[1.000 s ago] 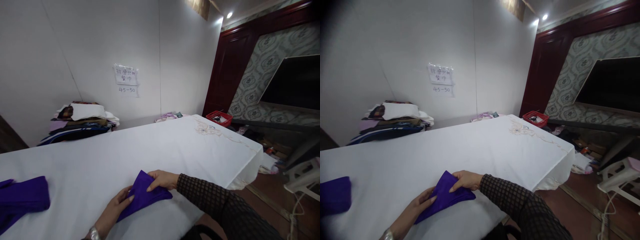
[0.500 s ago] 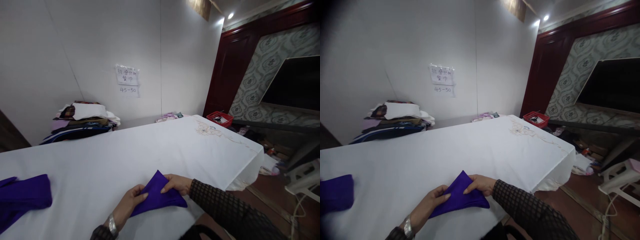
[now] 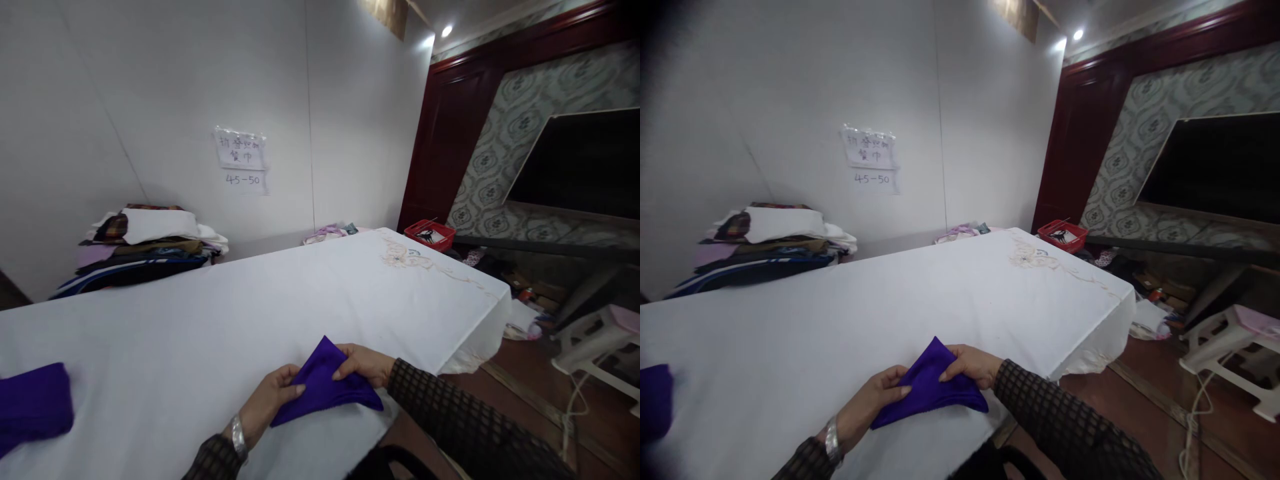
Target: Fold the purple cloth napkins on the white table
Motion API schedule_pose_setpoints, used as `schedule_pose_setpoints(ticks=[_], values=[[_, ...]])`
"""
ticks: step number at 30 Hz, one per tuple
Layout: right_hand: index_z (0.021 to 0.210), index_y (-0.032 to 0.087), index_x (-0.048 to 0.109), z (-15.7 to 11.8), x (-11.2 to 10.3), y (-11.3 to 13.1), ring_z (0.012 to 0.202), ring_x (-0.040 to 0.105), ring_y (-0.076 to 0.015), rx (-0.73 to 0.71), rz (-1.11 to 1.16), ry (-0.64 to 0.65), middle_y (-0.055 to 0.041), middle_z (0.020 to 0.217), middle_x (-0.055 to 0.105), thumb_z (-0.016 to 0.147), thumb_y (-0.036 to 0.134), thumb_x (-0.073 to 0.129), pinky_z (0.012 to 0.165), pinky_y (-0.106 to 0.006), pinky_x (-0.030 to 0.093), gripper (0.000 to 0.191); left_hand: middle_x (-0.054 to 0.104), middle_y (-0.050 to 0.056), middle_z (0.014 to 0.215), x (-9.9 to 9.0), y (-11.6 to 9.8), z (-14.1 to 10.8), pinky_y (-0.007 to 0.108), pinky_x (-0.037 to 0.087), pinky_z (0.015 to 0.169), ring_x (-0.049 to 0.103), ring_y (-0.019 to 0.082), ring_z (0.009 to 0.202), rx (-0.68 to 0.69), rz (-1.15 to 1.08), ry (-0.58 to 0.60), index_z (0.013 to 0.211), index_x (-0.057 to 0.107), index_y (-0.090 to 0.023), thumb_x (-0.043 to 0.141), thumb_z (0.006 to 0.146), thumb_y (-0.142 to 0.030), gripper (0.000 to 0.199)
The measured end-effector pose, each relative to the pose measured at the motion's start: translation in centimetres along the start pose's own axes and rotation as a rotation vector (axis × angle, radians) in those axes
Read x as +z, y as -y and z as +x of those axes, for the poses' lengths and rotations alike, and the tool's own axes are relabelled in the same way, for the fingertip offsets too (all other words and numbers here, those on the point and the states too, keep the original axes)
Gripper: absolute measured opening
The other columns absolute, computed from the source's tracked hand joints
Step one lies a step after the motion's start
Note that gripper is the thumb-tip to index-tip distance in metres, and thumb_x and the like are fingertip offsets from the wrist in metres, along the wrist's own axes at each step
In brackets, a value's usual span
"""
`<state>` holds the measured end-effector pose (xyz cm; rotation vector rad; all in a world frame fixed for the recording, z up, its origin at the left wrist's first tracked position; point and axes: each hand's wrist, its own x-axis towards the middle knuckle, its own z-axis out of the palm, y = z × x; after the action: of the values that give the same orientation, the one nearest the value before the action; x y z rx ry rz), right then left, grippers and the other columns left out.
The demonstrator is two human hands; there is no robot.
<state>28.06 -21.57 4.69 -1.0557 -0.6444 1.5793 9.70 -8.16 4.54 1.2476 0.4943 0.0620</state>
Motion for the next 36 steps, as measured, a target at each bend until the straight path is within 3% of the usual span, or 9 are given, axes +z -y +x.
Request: schedule_pose_setpoints(ticks=[7, 13, 20, 26, 30, 36], values=[[0.104, 0.017, 0.065, -1.0, -1.6, 0.0, 0.078, 0.065, -0.0173, -0.046, 0.000, -0.034, -0.0029, 0.087, 0.071, 0.053, 0.007, 0.074, 0.085, -0.036, 0.045, 0.053, 0.069, 0.000, 0.073, 0.7, -0.4, 3.2, 0.025, 0.043, 0.064, 0.059, 0.013, 0.062, -0.010, 0.056, 0.031, 0.078, 0.063, -0.016, 0.082, 0.050, -0.037, 0.040], [0.106, 0.017, 0.063, -2.0, -4.0, 1.6, 0.079, 0.066, -0.0188, -0.114, -0.010, -0.105, -0.0032, 0.088, 0.071, 0.053, 0.006, 0.071, 0.081, -0.034, 0.047, 0.055, 0.069, 0.004, 0.084, 1.2, -0.9, 6.0, 0.029, 0.045, 0.075, 0.062, 0.018, 0.077, 0.047, 0.045, 0.073, 0.095, 0.065, -0.016, 0.081, 0.050, -0.034, 0.051], [0.103, 0.016, 0.062, -2.0, -9.0, 4.4, 0.071, 0.066, -0.0167, -0.186, -0.009, -0.218, -0.0032, 0.082, 0.071, 0.055, 0.005, 0.067, 0.075, -0.032, 0.049, 0.050, 0.064, 0.003, 0.084, 1.1, -0.7, 9.6, 0.029, 0.044, 0.066, 0.058, 0.015, 0.068, 0.187, 0.161, -0.204, 0.102, 0.063, -0.017, 0.073, 0.054, -0.036, 0.052], [0.096, 0.018, 0.059, -1.4, -13.5, 7.2, 0.065, 0.065, -0.0164, -0.292, -0.026, -0.424, -0.0019, 0.079, 0.071, 0.057, 0.009, 0.065, 0.067, -0.030, 0.052, 0.041, 0.065, 0.003, 0.075, 1.0, 2.7, 10.6, 0.031, 0.048, 0.070, 0.060, 0.019, 0.071, 0.327, 0.260, -0.354, 0.092, 0.066, -0.018, 0.063, 0.066, -0.040, 0.034], [0.088, 0.019, 0.058, -0.4, -16.7, 9.9, 0.062, 0.065, -0.0172, -0.356, -0.032, -0.645, -0.0022, 0.076, 0.071, 0.060, 0.009, 0.063, 0.065, -0.030, 0.053, 0.030, 0.069, 0.004, 0.082, 0.8, 4.1, 10.3, 0.031, 0.048, 0.077, 0.062, 0.022, 0.080, 0.365, 0.467, -0.360, 0.089, 0.068, -0.023, 0.058, 0.073, -0.039, 0.025], [0.086, 0.019, 0.056, 3.2, -21.2, 13.9, 0.058, 0.065, -0.0178, -0.390, 0.029, -0.858, -0.0008, 0.066, 0.069, 0.061, 0.002, 0.058, 0.060, -0.030, 0.054, 0.030, 0.069, 0.006, 0.085, 0.5, 4.2, 10.1, 0.033, 0.049, 0.078, 0.062, 0.025, 0.082, 0.348, 0.516, -0.320, 0.087, 0.068, -0.025, 0.054, 0.076, -0.045, 0.027]])
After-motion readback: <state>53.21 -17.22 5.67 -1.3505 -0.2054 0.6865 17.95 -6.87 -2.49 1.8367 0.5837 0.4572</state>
